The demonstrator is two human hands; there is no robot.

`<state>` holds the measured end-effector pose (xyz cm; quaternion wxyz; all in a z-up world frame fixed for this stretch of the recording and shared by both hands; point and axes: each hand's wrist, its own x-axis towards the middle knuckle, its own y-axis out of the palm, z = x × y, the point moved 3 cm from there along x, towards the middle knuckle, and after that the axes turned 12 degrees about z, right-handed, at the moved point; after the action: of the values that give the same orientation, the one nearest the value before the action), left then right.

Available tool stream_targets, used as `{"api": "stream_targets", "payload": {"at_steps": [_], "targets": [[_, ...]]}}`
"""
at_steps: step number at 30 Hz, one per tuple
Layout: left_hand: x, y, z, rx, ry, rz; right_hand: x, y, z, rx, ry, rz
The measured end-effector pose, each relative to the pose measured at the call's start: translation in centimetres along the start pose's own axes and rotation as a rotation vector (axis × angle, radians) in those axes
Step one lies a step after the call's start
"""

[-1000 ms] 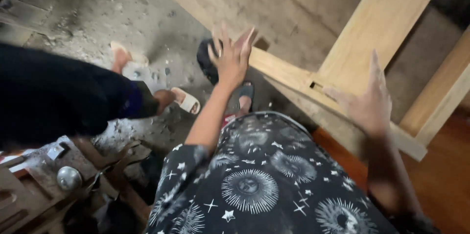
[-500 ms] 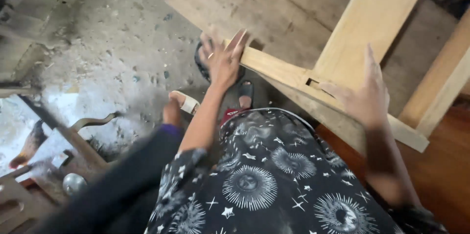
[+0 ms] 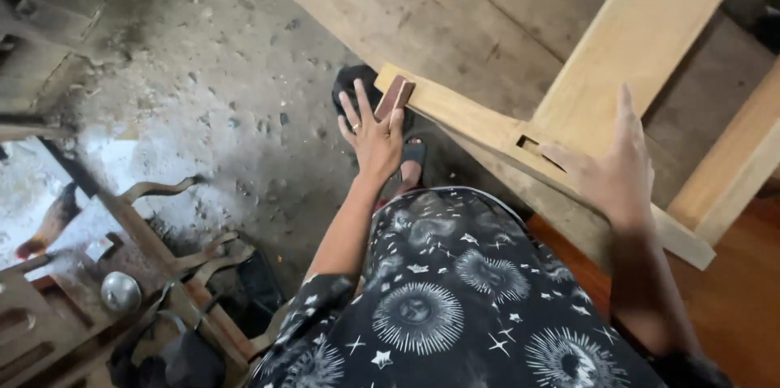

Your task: The person sands a light-colored wooden chair frame using a sanding block. They systematically smooth the edges and surfaces of the chair's legs and crossbars while holding the frame steady on a workbench.

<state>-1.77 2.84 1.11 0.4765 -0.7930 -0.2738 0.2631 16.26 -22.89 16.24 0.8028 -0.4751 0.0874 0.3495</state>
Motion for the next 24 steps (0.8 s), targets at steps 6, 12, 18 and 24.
{"api": "stream_targets", "payload": {"at_steps": [6,12,18,24], "targets": [[4.5,3.6,0.1,-0.232,0.001,0.08,-0.5,0.0,0.4,0.039,0.01,0.017],[1.9,1.8,0.7,-0.269,-0.067,0.034,-0.8,-0.5,1.4,0.038,0.123,0.067],[2.2,1.0,0.0,-0.15,0.062,0.058,-1.1,-0.8,2.1,0.053,0.119,0.062],[4.3,-0.8,-1.7,-0.253,0.007,0.227,-1.3,-0.5,2.0,0.034,0.134,0.074]]}}
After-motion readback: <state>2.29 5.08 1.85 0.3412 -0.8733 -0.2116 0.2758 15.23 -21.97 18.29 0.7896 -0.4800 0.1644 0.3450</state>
